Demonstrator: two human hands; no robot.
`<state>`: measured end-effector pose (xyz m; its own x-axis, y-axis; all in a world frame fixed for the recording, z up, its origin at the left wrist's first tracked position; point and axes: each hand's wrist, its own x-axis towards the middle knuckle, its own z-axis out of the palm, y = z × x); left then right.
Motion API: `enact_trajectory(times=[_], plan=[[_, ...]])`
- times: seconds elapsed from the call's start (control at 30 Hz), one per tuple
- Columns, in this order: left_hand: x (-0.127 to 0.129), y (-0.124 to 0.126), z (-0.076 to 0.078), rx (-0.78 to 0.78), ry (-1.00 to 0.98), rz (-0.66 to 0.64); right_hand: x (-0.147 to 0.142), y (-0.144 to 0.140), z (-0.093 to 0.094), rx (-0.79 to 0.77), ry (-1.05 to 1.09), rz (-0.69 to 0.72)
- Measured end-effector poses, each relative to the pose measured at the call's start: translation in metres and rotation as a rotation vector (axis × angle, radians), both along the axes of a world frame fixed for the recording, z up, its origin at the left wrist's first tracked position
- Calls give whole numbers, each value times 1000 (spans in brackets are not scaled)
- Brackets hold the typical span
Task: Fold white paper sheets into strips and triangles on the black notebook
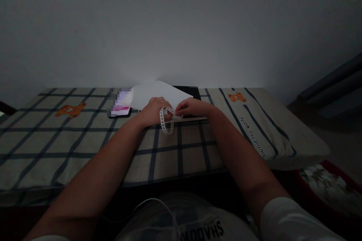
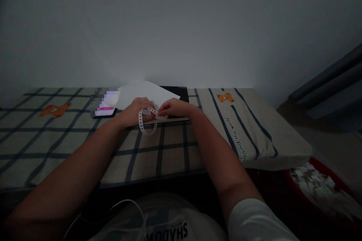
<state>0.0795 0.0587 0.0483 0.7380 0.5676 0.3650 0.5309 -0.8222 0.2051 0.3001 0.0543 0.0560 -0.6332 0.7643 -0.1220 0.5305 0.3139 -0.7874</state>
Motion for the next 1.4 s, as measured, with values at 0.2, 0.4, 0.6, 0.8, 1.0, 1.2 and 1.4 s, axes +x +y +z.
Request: enact_trajectory(times=[0.2, 0.4, 0.6, 0.8, 1.0, 1.2, 1.4], plan=[[1, 0, -1, 19, -25, -54, 0, -1, 0, -23, 23, -5], [2, 0, -1, -28, -34, -64, -2, 2, -3, 2, 5, 9], [2, -1, 1, -15, -43, -90, -3, 2, -6, 23, 50, 12], [0, 1, -1, 8, -35, -57, 0, -3, 2, -54, 26, -17], [2, -2, -1, -18, -70, -68, 0, -3, 2, -49, 48, -11], [1, -1, 0, -39, -57, -88, -2, -1, 2, 2, 40, 29], [0, 2, -1, -8, -39, -84, -1, -2, 2, -3, 67, -20]])
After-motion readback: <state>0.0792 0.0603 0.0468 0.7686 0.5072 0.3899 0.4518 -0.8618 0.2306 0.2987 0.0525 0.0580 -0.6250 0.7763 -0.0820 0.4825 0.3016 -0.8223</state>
